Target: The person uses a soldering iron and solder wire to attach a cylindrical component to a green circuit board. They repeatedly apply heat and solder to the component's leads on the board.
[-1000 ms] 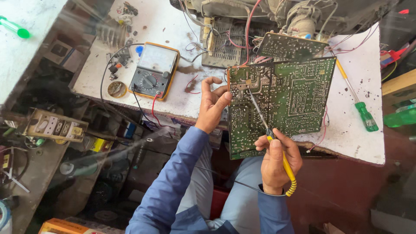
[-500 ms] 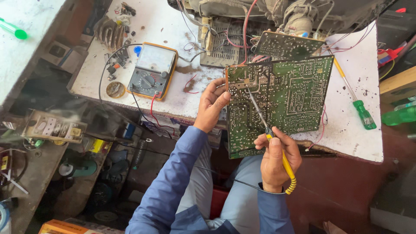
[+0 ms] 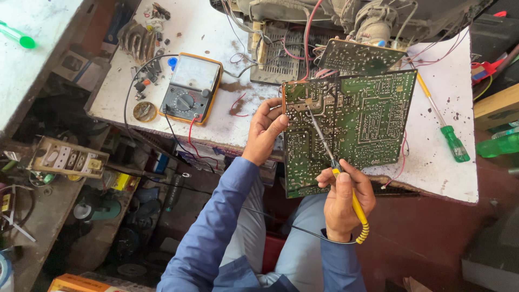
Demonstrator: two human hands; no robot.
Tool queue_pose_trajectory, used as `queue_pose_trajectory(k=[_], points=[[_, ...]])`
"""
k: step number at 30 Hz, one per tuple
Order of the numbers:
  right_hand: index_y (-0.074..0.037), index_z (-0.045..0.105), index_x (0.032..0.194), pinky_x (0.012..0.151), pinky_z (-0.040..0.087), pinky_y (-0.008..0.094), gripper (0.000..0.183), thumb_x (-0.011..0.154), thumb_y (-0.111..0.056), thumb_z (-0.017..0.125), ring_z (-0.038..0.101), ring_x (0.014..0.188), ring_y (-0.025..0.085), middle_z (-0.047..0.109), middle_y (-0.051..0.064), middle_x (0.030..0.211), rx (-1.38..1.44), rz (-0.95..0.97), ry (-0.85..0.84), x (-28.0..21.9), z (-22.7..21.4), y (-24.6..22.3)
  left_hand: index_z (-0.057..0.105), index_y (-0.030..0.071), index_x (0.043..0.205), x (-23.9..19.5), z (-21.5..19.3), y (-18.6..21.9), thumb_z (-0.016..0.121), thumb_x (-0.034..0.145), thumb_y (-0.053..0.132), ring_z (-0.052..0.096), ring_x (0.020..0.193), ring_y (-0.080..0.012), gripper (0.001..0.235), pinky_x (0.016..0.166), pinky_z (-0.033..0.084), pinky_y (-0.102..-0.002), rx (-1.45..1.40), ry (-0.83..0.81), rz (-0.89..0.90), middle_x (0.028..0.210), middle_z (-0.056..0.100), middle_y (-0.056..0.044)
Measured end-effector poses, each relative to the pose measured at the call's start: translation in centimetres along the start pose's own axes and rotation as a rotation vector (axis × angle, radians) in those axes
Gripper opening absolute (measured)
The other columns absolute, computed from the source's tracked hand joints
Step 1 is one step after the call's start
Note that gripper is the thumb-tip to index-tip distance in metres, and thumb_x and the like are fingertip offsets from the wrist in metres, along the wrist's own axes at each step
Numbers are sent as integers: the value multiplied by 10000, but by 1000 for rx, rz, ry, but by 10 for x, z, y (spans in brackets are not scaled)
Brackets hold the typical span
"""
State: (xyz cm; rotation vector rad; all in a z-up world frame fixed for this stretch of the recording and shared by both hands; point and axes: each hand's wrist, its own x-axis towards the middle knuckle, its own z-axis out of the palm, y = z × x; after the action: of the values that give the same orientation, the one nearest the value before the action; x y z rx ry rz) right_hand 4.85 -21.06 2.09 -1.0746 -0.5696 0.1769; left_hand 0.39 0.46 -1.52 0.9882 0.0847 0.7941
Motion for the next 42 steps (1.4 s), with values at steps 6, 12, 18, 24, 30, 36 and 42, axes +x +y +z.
queue_pose_trajectory(k=[6,12,18,24,30,36,42], points=[[77,609,1279,723,556,344,281,1058,-88,552,677,787,230,708,204,946,1,18,-3,0,1,0,452,-23,1434,0,1,0,668,1042,177,631,1171,-155,491,1002,515,-294,14,-4,6,1329,670,-150],[74,613,1278,721,557,344,278,1062,-91,552,673,784,226,709,198,938,19,16,5,0,1,1,450,-26,1433,0,-1,0,666,1036,174,629,1165,-157,495,989,517,-307,16,4,-6,1328,664,-153],[73,607,1268,707,560,344,274,1056,-94,563,677,778,229,708,193,941,20,20,21,1,0,2,441,-22,1431,-1,0,-1,662,1036,172,635,1185,-161,493,1018,518,-304,17,5,3,1342,665,-151],[78,610,1261,701,557,341,271,1077,-113,553,675,770,225,705,193,926,27,35,33,3,3,0,434,-33,1441,1,-3,-3,658,1044,162,629,1166,-166,496,985,518,-309,4,-3,4,1335,662,-159],[52,606,1250,695,548,353,285,1068,-165,575,675,761,232,697,190,908,-1,27,48,0,-6,-1,441,-24,1439,-1,-4,-7,664,1039,175,636,1178,-159,500,1007,519,-303,23,3,7,1348,662,-159],[-36,665,1210,646,450,288,309,1066,-304,607,588,741,179,662,110,849,544,266,295,-7,-88,-9,501,21,1442,2,-13,-16,666,1036,169,585,950,-107,462,851,509,-276,157,78,2,1141,668,-66],[-41,670,1161,668,456,242,269,1042,-282,657,531,749,137,615,75,874,785,247,460,-17,-216,4,515,51,1408,0,-22,-31,657,1067,162,538,924,-70,385,831,490,-254,45,83,10,1062,601,20]])
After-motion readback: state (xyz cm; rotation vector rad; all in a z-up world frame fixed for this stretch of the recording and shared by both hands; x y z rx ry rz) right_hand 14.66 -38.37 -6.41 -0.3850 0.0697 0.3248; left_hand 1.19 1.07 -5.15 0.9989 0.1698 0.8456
